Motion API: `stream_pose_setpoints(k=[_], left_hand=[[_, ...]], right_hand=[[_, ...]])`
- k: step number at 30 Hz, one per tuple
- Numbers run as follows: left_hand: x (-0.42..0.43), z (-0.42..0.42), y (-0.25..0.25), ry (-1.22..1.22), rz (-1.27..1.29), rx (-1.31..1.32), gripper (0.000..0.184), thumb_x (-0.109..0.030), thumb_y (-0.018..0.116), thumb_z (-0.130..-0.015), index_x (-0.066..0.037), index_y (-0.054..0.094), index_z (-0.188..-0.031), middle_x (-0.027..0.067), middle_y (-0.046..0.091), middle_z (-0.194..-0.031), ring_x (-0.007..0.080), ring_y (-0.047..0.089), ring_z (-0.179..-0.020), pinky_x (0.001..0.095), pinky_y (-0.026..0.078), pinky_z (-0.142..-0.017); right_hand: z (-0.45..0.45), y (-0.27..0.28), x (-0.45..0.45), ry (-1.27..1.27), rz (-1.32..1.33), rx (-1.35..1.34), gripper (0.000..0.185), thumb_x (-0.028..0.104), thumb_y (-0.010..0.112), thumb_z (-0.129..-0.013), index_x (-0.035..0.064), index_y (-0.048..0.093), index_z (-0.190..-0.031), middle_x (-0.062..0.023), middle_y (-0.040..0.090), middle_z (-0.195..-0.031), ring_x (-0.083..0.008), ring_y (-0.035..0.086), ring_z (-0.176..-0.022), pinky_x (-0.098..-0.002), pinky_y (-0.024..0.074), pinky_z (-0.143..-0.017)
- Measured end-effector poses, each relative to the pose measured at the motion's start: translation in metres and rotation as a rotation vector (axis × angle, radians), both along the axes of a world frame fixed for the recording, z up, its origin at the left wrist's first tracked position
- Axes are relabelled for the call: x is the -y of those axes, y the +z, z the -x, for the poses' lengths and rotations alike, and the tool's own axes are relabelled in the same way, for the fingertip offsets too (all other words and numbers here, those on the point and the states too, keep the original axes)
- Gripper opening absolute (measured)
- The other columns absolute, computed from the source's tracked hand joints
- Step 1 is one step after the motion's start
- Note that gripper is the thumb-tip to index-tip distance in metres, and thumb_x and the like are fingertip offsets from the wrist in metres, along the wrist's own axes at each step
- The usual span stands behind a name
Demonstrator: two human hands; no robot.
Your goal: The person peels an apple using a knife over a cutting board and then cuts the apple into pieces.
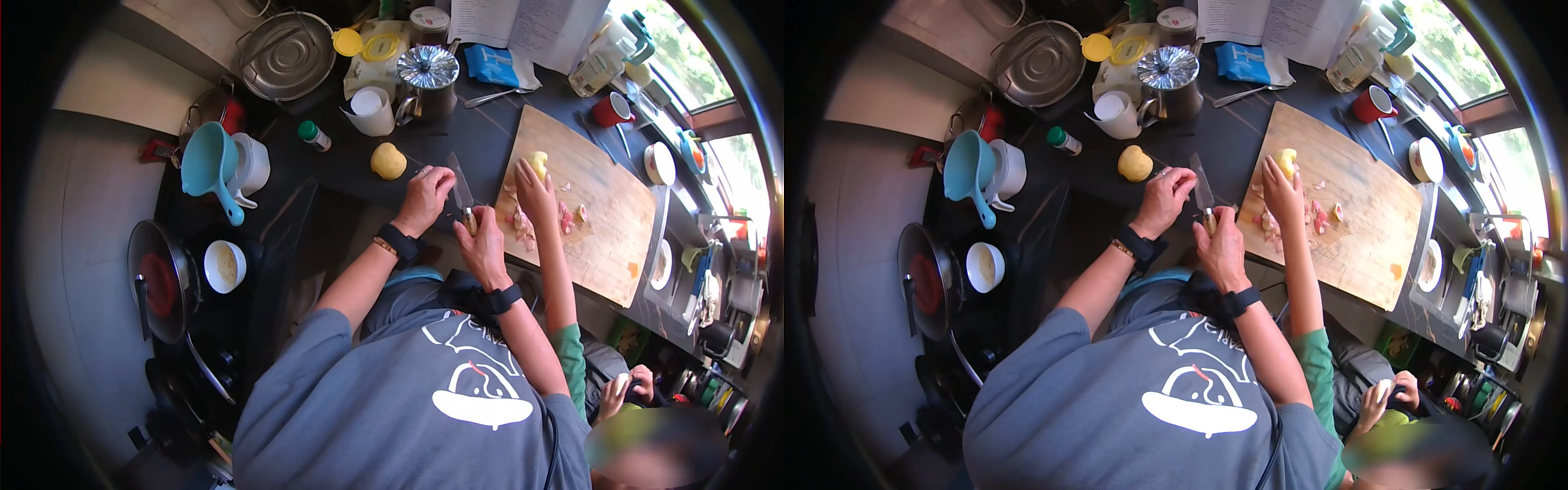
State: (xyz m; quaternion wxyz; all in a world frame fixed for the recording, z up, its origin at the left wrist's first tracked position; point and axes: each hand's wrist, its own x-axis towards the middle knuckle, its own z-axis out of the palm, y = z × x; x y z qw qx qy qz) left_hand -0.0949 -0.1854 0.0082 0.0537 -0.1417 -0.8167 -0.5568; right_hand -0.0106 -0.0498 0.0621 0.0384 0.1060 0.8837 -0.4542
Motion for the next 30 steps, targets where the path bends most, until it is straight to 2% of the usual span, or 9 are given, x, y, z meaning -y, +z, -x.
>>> stream_pose_setpoints(k=[12, 14, 18, 21, 23, 24, 27, 30], left_hand=[[-0.012, 0.018, -0.003, -0.067, 0.065, -0.047, 0.012, 0.001, 0.061, -0.088, 0.002, 0.065, -0.099, 0.0126, 0.063, -0.088, 0.0205, 0.068, -0.070, 0.0297, 0.054, -0.063], [-0.017, 0.020, -0.001, -0.081, 0.062, -0.025, 0.015, 0.003, 0.062, -0.086, 0.003, 0.065, -0.101, 0.0131, 0.063, -0.089, 0.0211, 0.068, -0.072, 0.0302, 0.055, -0.065], [-0.020, 0.027, -0.014, -0.082, 0.084, -0.035, 0.016, 0.002, 0.062, -0.085, 0.003, 0.066, -0.101, 0.0138, 0.063, -0.089, 0.0226, 0.067, -0.074, 0.0318, 0.054, -0.068], [-0.015, 0.032, -0.014, -0.093, 0.144, -0.080, 0.015, 0.001, 0.063, -0.086, 0.002, 0.066, -0.100, 0.0139, 0.064, -0.087, 0.0243, 0.067, -0.075, 0.0332, 0.053, -0.070], [-0.008, 0.033, -0.008, -0.092, 0.197, -0.108, 0.014, 0.000, 0.064, -0.085, 0.001, 0.067, -0.099, 0.0139, 0.065, -0.086, 0.0254, 0.066, -0.077, 0.0343, 0.053, -0.071], [-0.004, 0.032, -0.007, -0.094, 0.197, -0.109, 0.014, 0.000, 0.064, -0.085, 0.001, 0.067, -0.099, 0.0139, 0.065, -0.086, 0.0254, 0.066, -0.077, 0.0343, 0.053, -0.071], [0.004, 0.029, -0.008, -0.085, 0.210, -0.021, 0.015, -0.002, 0.066, -0.084, 0.000, 0.068, -0.100, 0.0134, 0.065, -0.084, 0.0262, 0.066, -0.078, 0.0347, 0.053, -0.072], [0.006, 0.023, -0.016, -0.091, 0.096, 0.108, 0.019, -0.005, 0.068, -0.084, 0.000, 0.068, -0.102, 0.0142, 0.065, -0.089, 0.0280, 0.066, -0.084, 0.0353, 0.053, -0.075]], right_hand=[[0.012, -0.003, -0.001, -0.163, 0.071, -0.042, 0.039, 0.017, 0.069, -0.086, -0.0015, 0.049, -0.114, -0.0246, 0.064, -0.098, -0.0398, 0.065, -0.092, -0.0426, 0.0504, -0.081], [0.015, -0.009, -0.005, -0.185, 0.078, 0.036, 0.042, 0.020, 0.070, -0.085, -0.0033, 0.051, -0.114, -0.0219, 0.064, -0.103, -0.0315, 0.064, -0.095, -0.0384, 0.0502, -0.083], [0.024, -0.029, -0.009, -0.253, 0.067, -0.002, 0.042, 0.021, 0.071, -0.085, -0.0037, 0.051, -0.113, -0.0206, 0.064, -0.101, -0.0302, 0.064, -0.094, -0.0374, 0.0497, -0.083], [0.037, -0.043, -0.016, -0.312, 0.074, -0.105, 0.039, 0.016, 0.069, -0.085, -0.0033, 0.049, -0.112, -0.0214, 0.062, -0.100, -0.0335, 0.063, -0.090, -0.0404, 0.0499, -0.081], [0.045, -0.043, -0.025, -0.373, 0.081, -0.100, 0.038, 0.015, 0.069, -0.085, -0.0036, 0.049, -0.112, -0.0200, 0.061, -0.099, -0.0305, 0.062, -0.088, -0.0392, 0.0499, -0.080], [0.049, -0.041, -0.029, -0.425, 0.181, -0.059, 0.039, 0.016, 0.069, -0.085, -0.0038, 0.049, -0.112, -0.0190, 0.061, -0.099, -0.0286, 0.062, -0.089, -0.0383, 0.0497, -0.081], [0.052, -0.035, -0.035, -0.398, 0.162, -0.065, 0.040, 0.016, 0.069, -0.086, -0.0038, 0.049, -0.114, -0.0181, 0.061, -0.098, -0.0280, 0.062, -0.089, -0.0380, 0.0499, -0.080], [0.061, -0.036, -0.013, -0.378, 0.171, -0.057, 0.043, 0.017, 0.068, -0.086, -0.0038, 0.047, -0.117, -0.0186, 0.059, -0.103, -0.0285, 0.060, -0.095, -0.0378, 0.0484, -0.085]])
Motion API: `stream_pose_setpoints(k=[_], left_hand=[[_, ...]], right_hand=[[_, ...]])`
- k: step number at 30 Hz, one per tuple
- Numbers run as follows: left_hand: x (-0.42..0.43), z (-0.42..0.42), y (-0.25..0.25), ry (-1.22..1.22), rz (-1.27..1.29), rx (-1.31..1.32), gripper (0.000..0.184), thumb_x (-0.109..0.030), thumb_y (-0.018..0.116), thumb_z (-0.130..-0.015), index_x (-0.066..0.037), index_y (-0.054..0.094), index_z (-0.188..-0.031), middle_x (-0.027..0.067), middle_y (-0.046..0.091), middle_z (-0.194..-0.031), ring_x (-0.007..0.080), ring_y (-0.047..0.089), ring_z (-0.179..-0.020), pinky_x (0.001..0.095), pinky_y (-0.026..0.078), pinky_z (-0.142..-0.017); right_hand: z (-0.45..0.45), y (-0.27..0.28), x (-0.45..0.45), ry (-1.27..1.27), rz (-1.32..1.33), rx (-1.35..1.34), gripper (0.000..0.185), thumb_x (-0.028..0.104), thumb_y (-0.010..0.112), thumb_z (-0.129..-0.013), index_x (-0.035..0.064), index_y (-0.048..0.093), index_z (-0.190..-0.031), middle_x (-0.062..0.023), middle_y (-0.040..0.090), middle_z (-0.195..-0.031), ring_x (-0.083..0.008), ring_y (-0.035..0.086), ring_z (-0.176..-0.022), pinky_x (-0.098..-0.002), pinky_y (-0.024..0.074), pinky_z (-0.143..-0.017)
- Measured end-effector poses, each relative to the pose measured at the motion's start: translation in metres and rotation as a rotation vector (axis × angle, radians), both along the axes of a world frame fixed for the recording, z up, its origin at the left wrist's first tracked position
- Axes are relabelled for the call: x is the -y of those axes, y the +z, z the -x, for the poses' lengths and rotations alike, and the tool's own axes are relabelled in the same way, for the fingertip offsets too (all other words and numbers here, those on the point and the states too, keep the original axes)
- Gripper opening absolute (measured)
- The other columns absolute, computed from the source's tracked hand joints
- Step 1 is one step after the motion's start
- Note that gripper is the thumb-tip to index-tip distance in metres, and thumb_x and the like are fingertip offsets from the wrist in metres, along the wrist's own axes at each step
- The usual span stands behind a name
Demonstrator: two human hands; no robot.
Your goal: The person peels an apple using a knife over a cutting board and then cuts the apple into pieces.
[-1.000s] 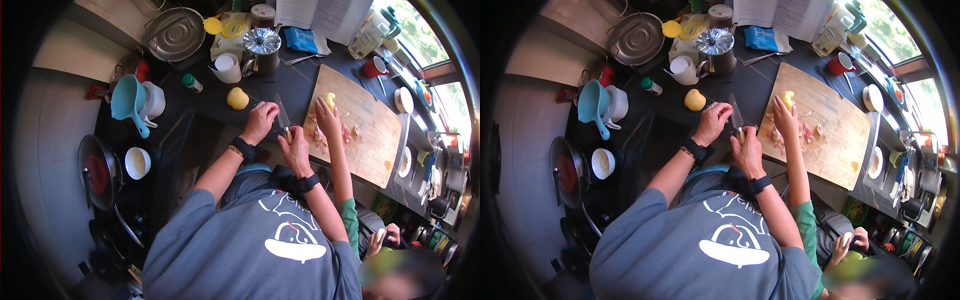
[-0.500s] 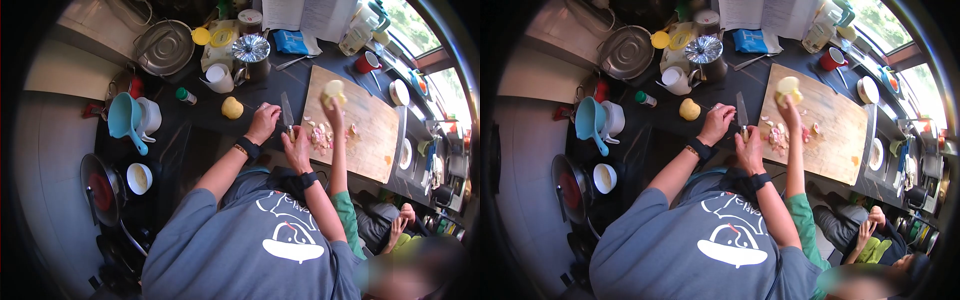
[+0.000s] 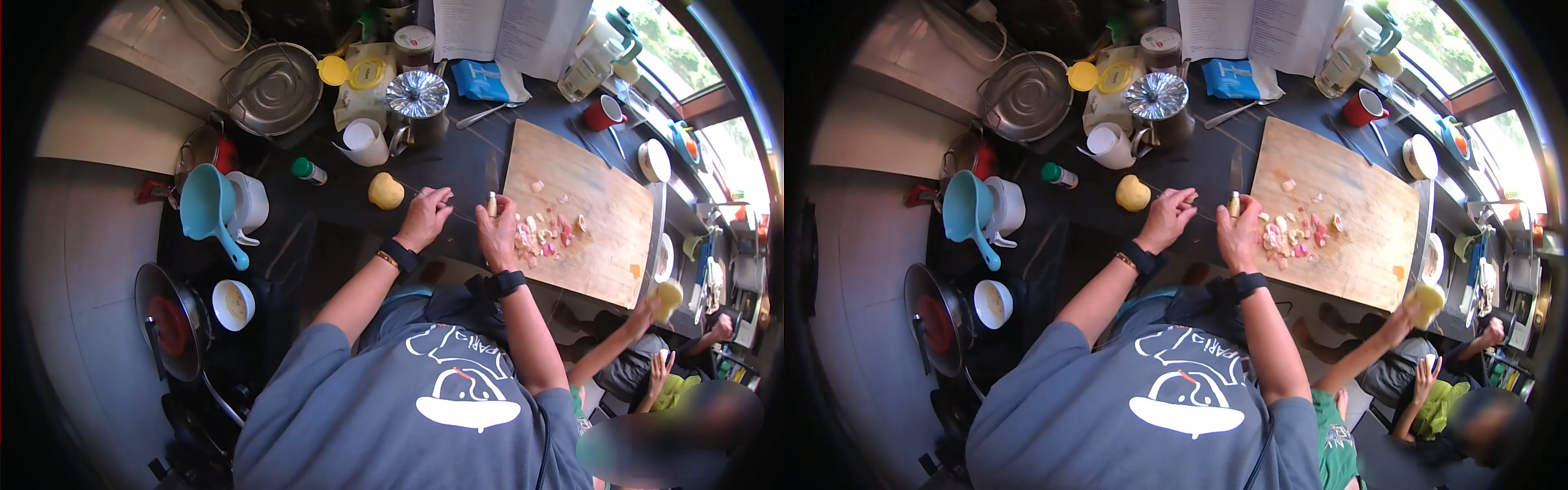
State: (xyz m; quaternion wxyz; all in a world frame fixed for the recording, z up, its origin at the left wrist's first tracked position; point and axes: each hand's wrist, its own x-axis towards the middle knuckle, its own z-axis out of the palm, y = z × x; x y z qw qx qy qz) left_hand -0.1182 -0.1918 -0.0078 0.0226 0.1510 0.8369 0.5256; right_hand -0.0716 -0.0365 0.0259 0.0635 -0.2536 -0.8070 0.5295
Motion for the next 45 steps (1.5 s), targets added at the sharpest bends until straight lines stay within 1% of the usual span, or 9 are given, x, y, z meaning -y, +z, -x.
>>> stream_pose_setpoints(k=[5, 10, 15, 18, 21, 24, 27, 28, 45], left_hand=[[0.021, -0.016, 0.010, -0.054, 0.059, -0.239, 0.016, -0.005, 0.069, -0.084, -0.001, 0.069, -0.099, 0.0152, 0.064, -0.098, 0.0292, 0.064, -0.090, 0.0355, 0.052, -0.080], [0.058, -0.041, 0.033, 0.009, 0.014, 0.006, 0.011, -0.005, 0.067, -0.086, -0.001, 0.069, -0.096, 0.0113, 0.063, -0.083, 0.0233, 0.063, -0.073, 0.0308, 0.049, -0.066], [0.109, -0.098, 0.001, 0.126, -0.068, 0.218, 0.012, -0.007, 0.064, -0.090, -0.001, 0.069, -0.100, 0.0053, 0.063, -0.080, 0.0088, 0.059, -0.063, 0.0232, 0.046, -0.056], [0.132, -0.137, -0.013, 0.238, -0.014, 0.363, 0.013, -0.009, 0.064, -0.090, 0.000, 0.068, -0.099, 0.0099, 0.065, -0.083, 0.0184, 0.062, -0.068, 0.0291, 0.049, -0.063], [0.144, -0.173, -0.026, 0.333, 0.111, 0.353, 0.014, -0.010, 0.064, -0.090, -0.001, 0.068, -0.100, 0.0105, 0.066, -0.084, 0.0170, 0.063, -0.070, 0.0290, 0.050, -0.064], [0.146, -0.210, -0.046, 0.439, 0.171, 0.409, 0.014, -0.011, 0.064, -0.090, -0.002, 0.068, -0.100, 0.0110, 0.068, -0.083, 0.0169, 0.065, -0.071, 0.0304, 0.051, -0.065], [0.133, -0.244, -0.060, 0.563, 0.160, 0.575, 0.015, -0.012, 0.064, -0.090, -0.002, 0.069, -0.100, 0.0117, 0.070, -0.082, 0.0182, 0.067, -0.072, 0.0321, 0.053, -0.066], [0.129, -0.254, -0.066, 0.563, 0.161, 0.573, 0.015, -0.012, 0.064, -0.090, -0.002, 0.069, -0.100, 0.0117, 0.070, -0.082, 0.0182, 0.067, -0.072, 0.0321, 0.053, -0.066], [0.083, -0.264, -0.071, 0.601, 0.172, 0.638, 0.017, -0.013, 0.065, -0.089, -0.002, 0.068, -0.102, 0.0109, 0.070, -0.082, 0.0179, 0.067, -0.072, 0.0309, 0.053, -0.067]], right_hand=[[0.026, -0.022, 0.008, -0.009, 0.193, -0.021, 0.043, 0.018, 0.066, -0.088, -0.0028, 0.046, -0.120, -0.0188, 0.058, -0.109, -0.0288, 0.058, -0.102, -0.0371, 0.0452, -0.091], [0.052, 0.027, -0.017, -0.096, 0.425, -0.041, 0.041, 0.031, 0.047, -0.098, 0.0013, 0.040, -0.126, -0.0094, 0.057, -0.091, -0.0132, 0.055, -0.056, -0.0270, 0.0472, -0.045], [0.094, -0.012, -0.029, -0.133, 0.443, 0.024, 0.025, 0.020, 0.050, -0.094, -0.0015, 0.056, -0.104, -0.0074, 0.061, -0.078, -0.0137, 0.056, -0.057, -0.0272, 0.0474, -0.048], [0.105, -0.028, -0.024, -0.212, 0.387, 0.039, 0.025, 0.022, 0.060, -0.089, -0.0022, 0.062, -0.084, -0.0073, 0.064, -0.076, -0.0142, 0.058, -0.060, -0.0274, 0.0467, -0.054], [0.117, -0.041, -0.031, -0.106, 0.376, 0.102, 0.041, 0.028, 0.064, -0.089, -0.0056, 0.051, -0.109, -0.0119, 0.065, -0.083, -0.0186, 0.063, -0.073, -0.0320, 0.0505, -0.063], [0.138, -0.106, -0.046, -0.079, 0.204, 0.171, 0.052, 0.033, 0.069, -0.085, -0.0053, 0.049, -0.114, -0.0158, 0.065, -0.091, -0.0251, 0.065, -0.081, -0.0356, 0.0519, -0.073], [0.134, -0.083, -0.031, -0.059, 0.098, 0.244, 0.059, 0.036, 0.073, -0.081, -0.0038, 0.048, -0.116, -0.0197, 0.064, -0.098, -0.0310, 0.065, -0.089, -0.0386, 0.0513, -0.080], [0.136, -0.086, -0.033, 0.041, 0.125, 0.289, 0.058, 0.033, 0.071, -0.086, -0.0018, 0.040, -0.121, -0.0147, 0.057, -0.102, -0.0212, 0.062, -0.082, -0.0350, 0.0553, -0.058], [0.126, -0.025, -0.041, 0.353, 0.145, 0.409, 0.019, 0.017, 0.061, -0.087, 0.0007, 0.056, -0.094, -0.0081, 0.067, -0.075, -0.0164, 0.065, -0.059, -0.0292, 0.0534, -0.049]])
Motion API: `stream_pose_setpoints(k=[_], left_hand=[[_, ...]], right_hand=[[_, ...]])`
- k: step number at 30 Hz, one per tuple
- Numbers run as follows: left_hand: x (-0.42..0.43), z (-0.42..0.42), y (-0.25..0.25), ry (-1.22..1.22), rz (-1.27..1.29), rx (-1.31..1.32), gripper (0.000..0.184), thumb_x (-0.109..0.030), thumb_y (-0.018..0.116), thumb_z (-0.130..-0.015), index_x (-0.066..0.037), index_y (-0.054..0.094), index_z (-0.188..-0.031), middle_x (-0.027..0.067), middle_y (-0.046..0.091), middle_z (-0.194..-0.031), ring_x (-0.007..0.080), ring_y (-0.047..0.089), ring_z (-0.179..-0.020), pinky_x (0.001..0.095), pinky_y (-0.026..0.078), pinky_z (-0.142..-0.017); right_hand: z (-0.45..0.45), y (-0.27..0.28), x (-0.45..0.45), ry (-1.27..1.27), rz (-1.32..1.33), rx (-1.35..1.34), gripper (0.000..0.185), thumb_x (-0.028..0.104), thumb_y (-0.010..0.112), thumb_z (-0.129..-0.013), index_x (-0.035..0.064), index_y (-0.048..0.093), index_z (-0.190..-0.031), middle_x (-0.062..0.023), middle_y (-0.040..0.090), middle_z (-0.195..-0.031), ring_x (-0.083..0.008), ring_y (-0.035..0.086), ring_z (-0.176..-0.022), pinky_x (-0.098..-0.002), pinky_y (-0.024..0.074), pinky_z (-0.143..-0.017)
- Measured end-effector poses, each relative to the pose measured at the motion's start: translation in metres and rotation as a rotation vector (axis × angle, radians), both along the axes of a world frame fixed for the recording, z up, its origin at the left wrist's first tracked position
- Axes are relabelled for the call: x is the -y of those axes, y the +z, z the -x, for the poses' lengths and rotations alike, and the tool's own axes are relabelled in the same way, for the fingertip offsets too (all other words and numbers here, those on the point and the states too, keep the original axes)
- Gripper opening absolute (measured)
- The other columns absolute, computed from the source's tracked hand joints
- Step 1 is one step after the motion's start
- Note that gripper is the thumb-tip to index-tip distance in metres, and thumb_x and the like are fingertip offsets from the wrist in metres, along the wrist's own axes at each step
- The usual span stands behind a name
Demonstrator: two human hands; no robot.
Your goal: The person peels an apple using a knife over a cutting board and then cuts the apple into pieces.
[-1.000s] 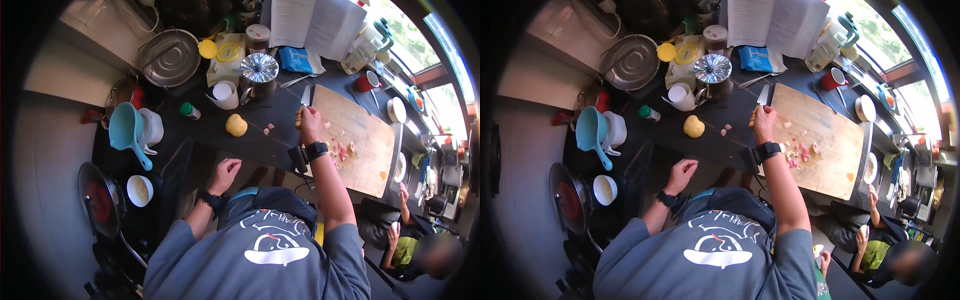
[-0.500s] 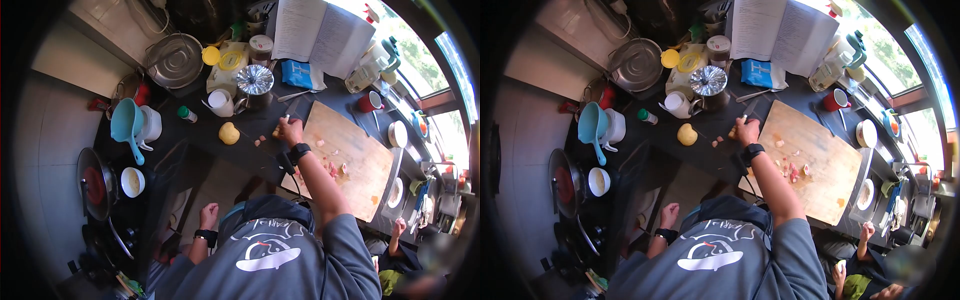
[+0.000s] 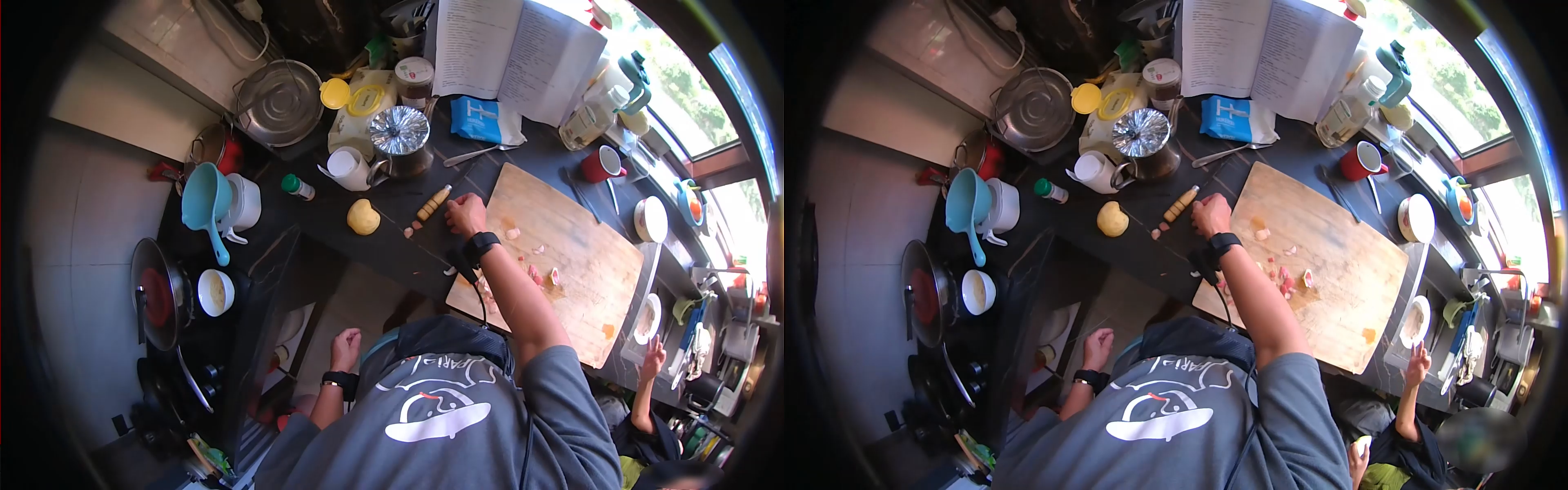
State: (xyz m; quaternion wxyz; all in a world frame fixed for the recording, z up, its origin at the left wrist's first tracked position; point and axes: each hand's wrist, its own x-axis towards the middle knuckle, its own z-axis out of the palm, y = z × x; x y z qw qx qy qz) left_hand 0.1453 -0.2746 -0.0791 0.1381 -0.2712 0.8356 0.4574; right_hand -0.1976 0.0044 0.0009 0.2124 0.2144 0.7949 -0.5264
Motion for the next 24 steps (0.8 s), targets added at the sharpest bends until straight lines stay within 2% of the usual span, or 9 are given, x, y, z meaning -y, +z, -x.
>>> stream_pose_setpoints(k=[5, 7, 9, 10, 12, 14, 17, 23, 24], left_hand=[[-0.011, 0.085, 0.058, -0.073, 0.262, -0.397, 0.020, -0.012, 0.064, -0.090, -0.003, 0.065, -0.108, 0.0144, 0.064, -0.090, 0.0253, 0.064, -0.080, 0.0356, 0.051, -0.072], [-0.025, 0.138, 0.093, -0.061, 0.298, -0.472, 0.030, -0.010, 0.066, -0.089, -0.004, 0.060, -0.118, 0.0159, 0.058, -0.108, 0.0305, 0.060, -0.094, 0.0384, 0.050, -0.078], [-0.030, 0.187, 0.097, -0.153, 0.530, -0.654, 0.059, -0.019, 0.074, -0.083, -0.002, 0.048, -0.133, 0.0198, 0.052, -0.122, 0.0354, 0.052, -0.113, 0.0432, 0.044, -0.094], [-0.035, 0.208, 0.099, -0.166, 0.577, -0.612, 0.075, -0.030, 0.076, -0.080, -0.003, 0.039, -0.139, 0.0237, 0.045, -0.130, 0.0402, 0.048, -0.119, 0.0465, 0.042, -0.099], [-0.045, 0.242, 0.104, -0.166, 0.585, -0.418, 0.086, -0.039, 0.078, -0.076, -0.003, 0.034, -0.141, 0.0247, 0.040, -0.136, 0.0415, 0.047, -0.122, 0.0481, 0.044, -0.099], [-0.057, 0.264, 0.117, -0.167, 0.575, -0.185, 0.085, -0.040, 0.078, -0.076, -0.004, 0.035, -0.140, 0.0254, 0.042, -0.134, 0.0423, 0.047, -0.122, 0.0496, 0.046, -0.096], [-0.062, 0.278, 0.117, -0.195, 0.648, -0.043, 0.076, -0.038, 0.078, -0.074, -0.003, 0.042, -0.132, 0.0257, 0.045, -0.130, 0.0424, 0.048, -0.121, 0.0506, 0.048, -0.094], [-0.049, 0.283, 0.108, -0.252, 0.632, -0.070, 0.065, -0.032, 0.079, -0.066, -0.005, 0.051, -0.118, 0.0216, 0.056, -0.112, 0.0385, 0.053, -0.111, 0.0466, 0.047, -0.093], [-0.053, 0.277, 0.113, -0.256, 0.636, -0.073, 0.065, -0.032, 0.079, -0.066, -0.005, 0.051, -0.118, 0.0216, 0.056, -0.112, 0.0385, 0.053, -0.111, 0.0466, 0.047, -0.093]], right_hand=[[-0.007, 0.012, -0.011, -0.030, 0.165, -0.049, 0.015, 0.013, 0.059, -0.089, -0.0001, 0.055, -0.095, -0.0087, 0.066, -0.074, -0.0170, 0.065, -0.058, -0.0311, 0.0538, -0.047], [-0.008, 0.018, -0.015, -0.039, 0.211, -0.068, 0.014, 0.012, 0.058, -0.090, 0.0000, 0.055, -0.096, -0.0084, 0.066, -0.074, -0.0161, 0.064, -0.058, -0.0303, 0.0532, -0.047], [-0.009, 0.026, -0.017, -0.049, 0.259, -0.089, 0.013, 0.011, 0.056, -0.091, 0.0000, 0.054, -0.098, -0.0080, 0.065, -0.075, -0.0152, 0.063, -0.057, -0.0296, 0.0526, -0.047], [-0.011, 0.031, -0.017, -0.052, 0.307, -0.098, 0.012, 0.010, 0.056, -0.092, -0.0002, 0.054, -0.098, -0.0082, 0.065, -0.075, -0.0149, 0.062, -0.058, -0.0291, 0.0524, -0.047], [-0.016, 0.041, -0.017, -0.057, 0.354, -0.108, 0.012, 0.009, 0.055, -0.092, -0.0003, 0.053, -0.098, -0.0084, 0.065, -0.076, -0.0146, 0.062, -0.058, -0.0286, 0.0522, -0.047], [-0.022, 0.049, -0.016, 0.000, 0.424, -0.064, 0.014, 0.013, 0.056, -0.094, 0.0007, 0.053, -0.101, -0.0082, 0.065, -0.081, -0.0138, 0.062, -0.064, -0.0277, 0.0523, -0.052], [-0.033, 0.048, -0.013, 0.015, 0.475, -0.050, 0.013, 0.012, 0.056, -0.095, 0.0017, 0.053, -0.101, -0.0074, 0.065, -0.081, -0.0136, 0.062, -0.064, -0.0275, 0.0521, -0.052], [-0.060, 0.040, 0.007, 0.085, 0.602, 0.066, 0.015, 0.008, 0.054, -0.095, -0.0008, 0.052, -0.107, -0.0096, 0.064, -0.086, -0.0164, 0.064, -0.068, -0.0287, 0.0547, -0.054], [-0.064, 0.033, 0.010, 0.157, 0.618, 0.076, 0.028, 0.018, 0.058, -0.096, -0.0013, 0.051, -0.116, -0.0115, 0.063, -0.098, -0.0182, 0.065, -0.079, -0.0311, 0.0561, -0.062]])
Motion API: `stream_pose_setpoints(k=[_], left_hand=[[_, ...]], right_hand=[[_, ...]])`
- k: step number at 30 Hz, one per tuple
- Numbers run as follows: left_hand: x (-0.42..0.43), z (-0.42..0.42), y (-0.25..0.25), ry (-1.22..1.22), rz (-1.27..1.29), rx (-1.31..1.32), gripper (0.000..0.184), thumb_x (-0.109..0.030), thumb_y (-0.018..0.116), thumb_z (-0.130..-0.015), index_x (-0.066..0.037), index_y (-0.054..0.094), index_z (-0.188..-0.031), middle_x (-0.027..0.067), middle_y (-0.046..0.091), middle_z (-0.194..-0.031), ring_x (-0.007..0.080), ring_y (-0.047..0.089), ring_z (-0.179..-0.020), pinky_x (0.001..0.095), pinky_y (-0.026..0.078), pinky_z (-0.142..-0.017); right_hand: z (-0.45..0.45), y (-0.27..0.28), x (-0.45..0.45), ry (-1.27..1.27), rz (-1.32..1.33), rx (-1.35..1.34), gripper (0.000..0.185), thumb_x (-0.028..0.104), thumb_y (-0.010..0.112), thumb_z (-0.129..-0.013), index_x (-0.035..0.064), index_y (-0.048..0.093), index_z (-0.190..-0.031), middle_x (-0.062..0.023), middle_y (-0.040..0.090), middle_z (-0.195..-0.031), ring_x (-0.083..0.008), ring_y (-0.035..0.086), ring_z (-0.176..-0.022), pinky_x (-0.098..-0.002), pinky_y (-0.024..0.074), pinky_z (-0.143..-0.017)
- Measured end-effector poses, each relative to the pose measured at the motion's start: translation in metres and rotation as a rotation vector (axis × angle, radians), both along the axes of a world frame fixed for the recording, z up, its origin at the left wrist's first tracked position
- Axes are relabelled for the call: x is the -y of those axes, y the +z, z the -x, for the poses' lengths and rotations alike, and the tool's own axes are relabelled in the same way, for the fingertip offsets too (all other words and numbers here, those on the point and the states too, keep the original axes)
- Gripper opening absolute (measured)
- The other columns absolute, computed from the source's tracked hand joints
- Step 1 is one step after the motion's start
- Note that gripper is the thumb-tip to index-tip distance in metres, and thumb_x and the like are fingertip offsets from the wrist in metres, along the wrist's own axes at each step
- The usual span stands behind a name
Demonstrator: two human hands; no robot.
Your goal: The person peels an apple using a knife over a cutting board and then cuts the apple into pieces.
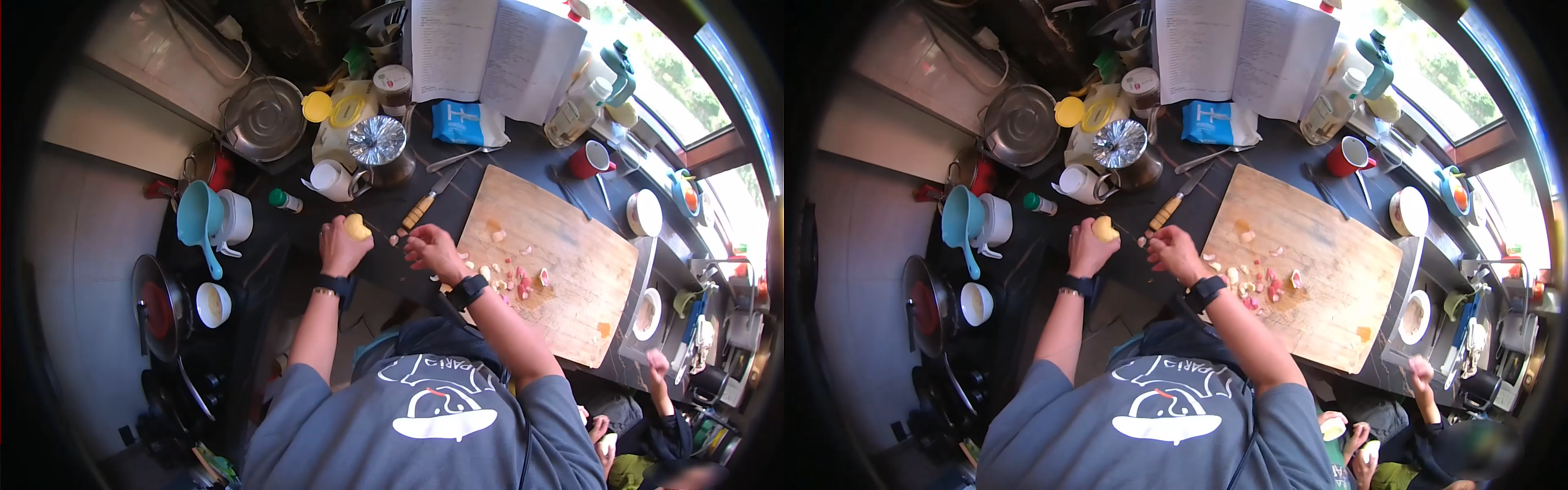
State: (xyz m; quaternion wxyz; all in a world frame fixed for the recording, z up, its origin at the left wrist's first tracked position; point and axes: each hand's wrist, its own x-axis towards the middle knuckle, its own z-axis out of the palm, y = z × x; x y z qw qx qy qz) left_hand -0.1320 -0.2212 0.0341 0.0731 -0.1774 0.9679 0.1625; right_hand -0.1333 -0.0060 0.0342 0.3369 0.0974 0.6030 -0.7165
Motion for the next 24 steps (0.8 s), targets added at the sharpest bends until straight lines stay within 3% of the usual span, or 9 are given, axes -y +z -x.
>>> stream_pose_setpoints(k=[2, 4, 5, 9, 14, 21, 24], left_hand=[[-0.016, -0.028, 0.022, -0.147, -0.160, -0.232, 0.066, -0.030, 0.082, -0.063, -0.007, 0.051, -0.116, 0.0197, 0.057, -0.107, 0.0370, 0.055, -0.106, 0.0453, 0.046, -0.092], [-0.036, -0.050, 0.040, -0.240, -0.352, -0.248, 0.068, -0.027, 0.084, -0.061, -0.008, 0.051, -0.117, 0.0192, 0.056, -0.108, 0.0369, 0.054, -0.104, 0.0452, 0.046, -0.091], [-0.046, -0.062, 0.043, -0.265, -0.396, -0.276, 0.069, -0.025, 0.085, -0.061, -0.008, 0.050, -0.118, 0.0186, 0.055, -0.109, 0.0369, 0.054, -0.105, 0.0449, 0.046, -0.091], [-0.074, -0.094, 0.039, -0.262, -0.459, -0.317, 0.069, -0.023, 0.085, -0.061, -0.007, 0.052, -0.120, 0.0163, 0.055, -0.111, 0.0346, 0.053, -0.106, 0.0422, 0.045, -0.092], [-0.082, -0.099, 0.040, -0.352, -0.529, -0.262, 0.071, -0.023, 0.086, -0.061, -0.006, 0.051, -0.120, 0.0154, 0.052, -0.112, 0.0334, 0.052, -0.107, 0.0416, 0.045, -0.093], [-0.106, -0.087, 0.045, -0.570, -0.475, -0.307, 0.083, -0.030, 0.088, -0.061, -0.004, 0.045, -0.127, 0.0180, 0.050, -0.115, 0.0330, 0.051, -0.109, 0.0420, 0.044, -0.095], [-0.115, -0.077, 0.057, -0.688, -0.626, -0.025, 0.082, -0.024, 0.087, -0.067, -0.003, 0.042, -0.132, 0.0170, 0.053, -0.115, 0.0269, 0.057, -0.106, 0.0385, 0.048, -0.091]], right_hand=[[-0.009, 0.007, 0.010, 0.047, 0.014, -0.009, 0.050, 0.031, 0.061, -0.095, -0.0016, 0.045, -0.130, -0.0147, 0.059, -0.112, -0.0213, 0.062, -0.095, -0.0352, 0.0557, -0.073], [-0.018, 0.016, 0.013, 0.101, 0.067, 0.029, 0.068, 0.042, 0.063, -0.094, -0.0015, 0.038, -0.139, -0.0164, 0.055, -0.123, -0.0226, 0.057, -0.108, -0.0356, 0.0522, -0.084], [-0.023, -0.001, 0.015, 0.095, 0.221, -0.033, 0.069, 0.042, 0.063, -0.094, -0.0012, 0.037, -0.141, -0.0162, 0.054, -0.125, -0.0224, 0.054, -0.112, -0.0327, 0.0499, -0.088], [-0.040, -0.003, 0.003, 0.209, 0.142, -0.171, 0.064, 0.034, 0.070, -0.090, -0.0018, 0.042, -0.135, -0.0138, 0.056, -0.120, -0.0200, 0.056, -0.107, -0.0306, 0.0492, -0.090], [-0.070, 0.010, -0.014, -0.008, 0.205, -0.004, 0.062, 0.026, 0.077, -0.084, -0.0027, 0.045, -0.130, -0.0110, 0.056, -0.115, -0.0171, 0.056, -0.104, -0.0288, 0.0508, -0.089], [-0.102, 0.018, -0.051, -0.137, 0.028, -0.064, 0.059, 0.024, 0.076, -0.086, -0.0049, 0.049, -0.129, -0.0112, 0.061, -0.115, -0.0175, 0.059, -0.104, -0.0280, 0.0498, -0.090], [-0.116, 0.018, -0.077, -0.181, -0.027, -0.230, 0.054, 0.024, 0.075, -0.086, -0.0024, 0.054, -0.128, -0.0081, 0.065, -0.110, -0.0137, 0.061, -0.098, -0.0240, 0.0505, -0.082]])
